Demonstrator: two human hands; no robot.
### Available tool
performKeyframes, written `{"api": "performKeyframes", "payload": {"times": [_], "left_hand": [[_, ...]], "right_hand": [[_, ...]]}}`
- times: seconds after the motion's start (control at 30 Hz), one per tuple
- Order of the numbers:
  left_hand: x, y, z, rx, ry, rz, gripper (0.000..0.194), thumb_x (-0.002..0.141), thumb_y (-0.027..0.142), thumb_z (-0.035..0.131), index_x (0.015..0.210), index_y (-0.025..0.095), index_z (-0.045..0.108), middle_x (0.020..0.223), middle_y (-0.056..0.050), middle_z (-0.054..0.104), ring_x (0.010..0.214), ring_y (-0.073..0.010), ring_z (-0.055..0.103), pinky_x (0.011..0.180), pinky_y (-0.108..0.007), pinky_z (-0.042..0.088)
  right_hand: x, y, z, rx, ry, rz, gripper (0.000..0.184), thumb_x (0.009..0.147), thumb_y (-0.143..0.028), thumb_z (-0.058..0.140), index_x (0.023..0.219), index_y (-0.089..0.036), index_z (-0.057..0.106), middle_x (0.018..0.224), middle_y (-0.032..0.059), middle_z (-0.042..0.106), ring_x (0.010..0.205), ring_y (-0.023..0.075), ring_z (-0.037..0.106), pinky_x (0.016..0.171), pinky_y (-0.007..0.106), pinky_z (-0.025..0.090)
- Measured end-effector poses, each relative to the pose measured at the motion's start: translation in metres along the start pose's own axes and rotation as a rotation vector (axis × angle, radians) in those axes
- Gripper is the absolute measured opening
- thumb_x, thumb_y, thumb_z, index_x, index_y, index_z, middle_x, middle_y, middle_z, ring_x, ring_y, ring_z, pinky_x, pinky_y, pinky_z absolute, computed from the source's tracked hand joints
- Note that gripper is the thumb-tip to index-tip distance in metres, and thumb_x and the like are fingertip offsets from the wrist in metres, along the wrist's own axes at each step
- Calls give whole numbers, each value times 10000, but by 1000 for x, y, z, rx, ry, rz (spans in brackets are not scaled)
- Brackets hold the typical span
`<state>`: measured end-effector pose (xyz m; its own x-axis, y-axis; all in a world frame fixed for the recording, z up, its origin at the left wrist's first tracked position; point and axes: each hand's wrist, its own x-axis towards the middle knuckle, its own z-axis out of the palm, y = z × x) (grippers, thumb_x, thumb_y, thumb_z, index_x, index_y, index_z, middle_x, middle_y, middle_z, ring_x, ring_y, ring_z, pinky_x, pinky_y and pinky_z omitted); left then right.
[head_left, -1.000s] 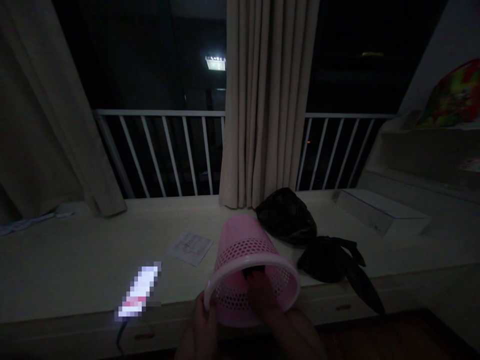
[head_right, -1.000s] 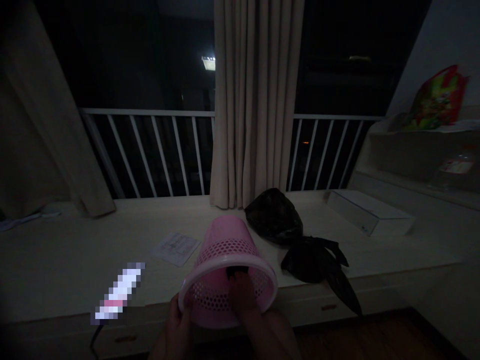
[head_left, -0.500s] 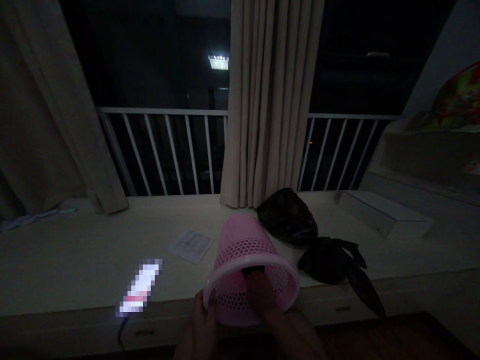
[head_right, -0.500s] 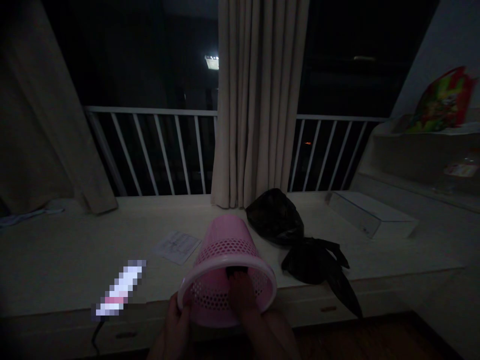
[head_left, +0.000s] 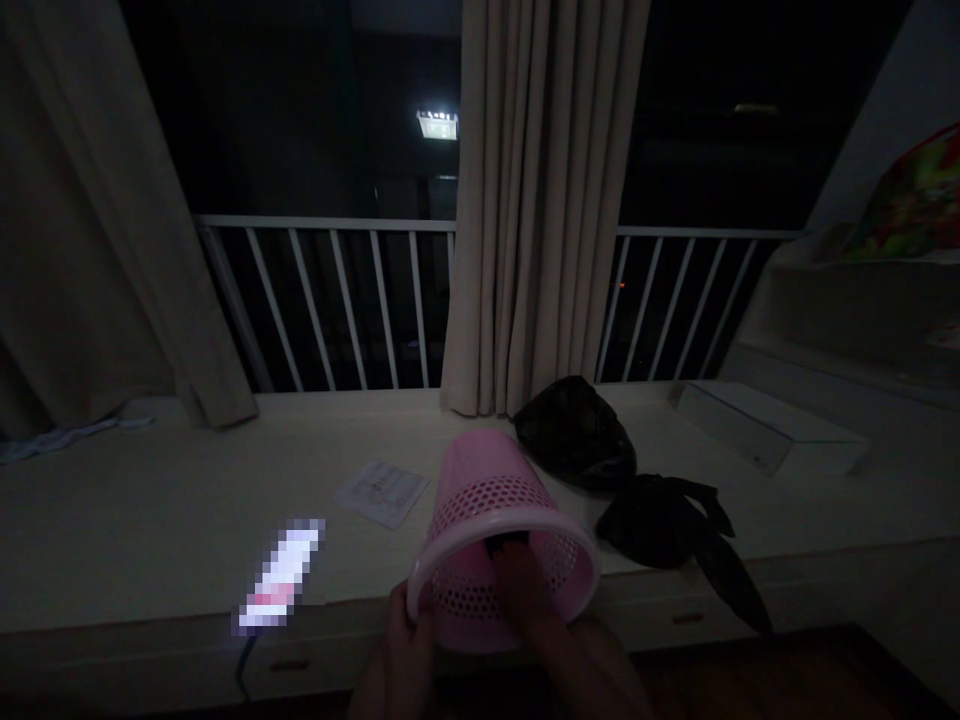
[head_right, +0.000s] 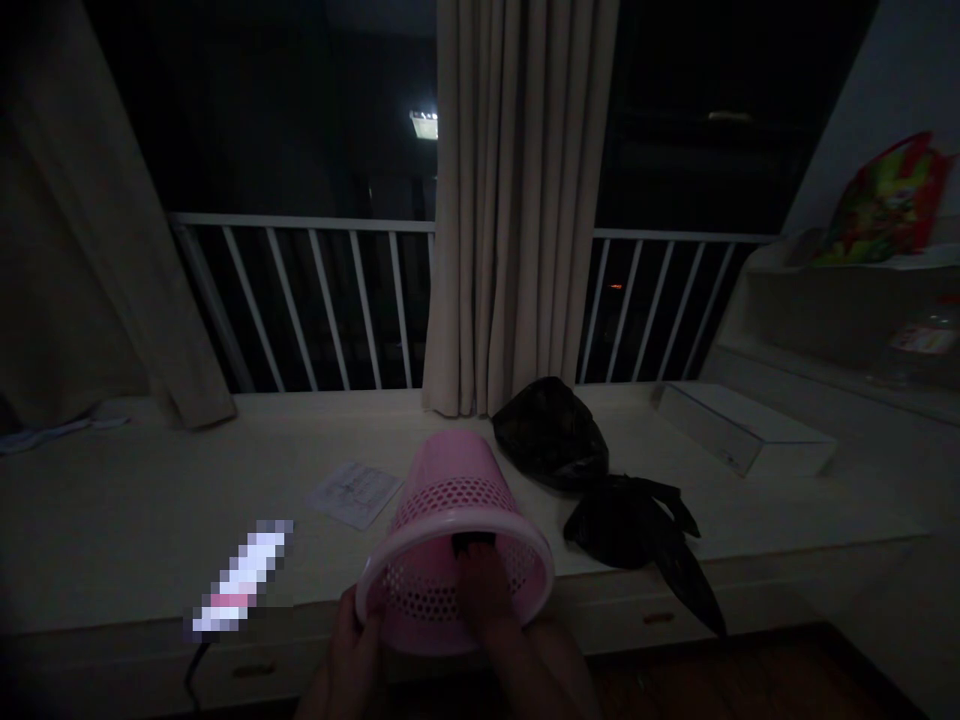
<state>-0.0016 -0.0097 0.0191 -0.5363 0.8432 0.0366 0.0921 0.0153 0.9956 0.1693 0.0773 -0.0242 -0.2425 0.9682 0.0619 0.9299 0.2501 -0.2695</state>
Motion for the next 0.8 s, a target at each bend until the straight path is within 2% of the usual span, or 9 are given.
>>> {"api": "performKeyframes", "payload": {"times": [0.2,0.43,0.47,0.53,0.57,0.63,0.67,0.73,0.8], "left_hand": [[4,-10,0,2,-17,36,514,607,585,611,911,172,587,801,-61,669,766,-257,621,671,-353,494],[4,-5,1,26,-32,17,471,586,578,602,849,187,584,746,-51,663,706,-249,620,636,-348,491],[4,-4,1,33,-31,16,470,584,578,597,848,190,580,750,-53,663,715,-253,621,644,-352,493],[2,-1,1,46,-34,9,474,586,582,591,862,197,574,762,-56,666,737,-260,624,666,-360,496],[1,0,1,52,-42,8,480,592,589,588,872,199,571,763,-55,667,738,-261,624,669,-362,497],[-2,1,2,58,-67,14,504,617,621,570,894,200,567,767,-58,669,735,-260,625,670,-362,498],[-3,2,3,59,-72,17,524,630,645,557,902,197,567,778,-65,672,743,-263,628,674,-363,499],[-6,4,5,61,-66,22,576,643,696,528,913,188,567,806,-88,679,774,-276,637,688,-371,502],[-8,6,6,76,-57,19,616,655,728,506,927,179,570,826,-109,687,800,-294,645,703,-387,504]], "right_hand": [[-14,3,-4,-66,-8,-31,269,900,-209,494,1136,-112,581,1154,91,557,1141,199,487,1028,457,358],[-2,-2,-4,1,-31,7,282,913,-249,481,1136,-109,584,1174,98,555,1155,202,483,1039,465,343],[-7,-2,-3,28,-32,24,304,918,-255,471,1165,-109,572,1177,102,559,1146,199,495,1032,456,354],[-27,1,-3,83,-40,70,368,950,-252,394,1278,-132,510,1135,104,594,1042,165,564,950,364,430],[-43,5,-3,137,-47,104,412,968,-258,335,1349,-155,452,1096,99,617,944,142,601,858,300,469],[-77,16,-6,255,-66,187,494,993,-258,134,1436,-256,351,998,66,662,752,97,626,635,199,462],[-93,22,-8,503,-79,268,507,994,-325,107,1438,-292,350,992,66,665,720,98,630,567,195,440],[-116,32,-16,797,-113,369,529,986,-424,88,1440,-330,342,989,61,667,715,103,633,556,199,435],[-125,36,-25,920,-142,427,529,971,-508,132,1454,-365,294,1009,45,665,745,107,630,601,205,451]]}}
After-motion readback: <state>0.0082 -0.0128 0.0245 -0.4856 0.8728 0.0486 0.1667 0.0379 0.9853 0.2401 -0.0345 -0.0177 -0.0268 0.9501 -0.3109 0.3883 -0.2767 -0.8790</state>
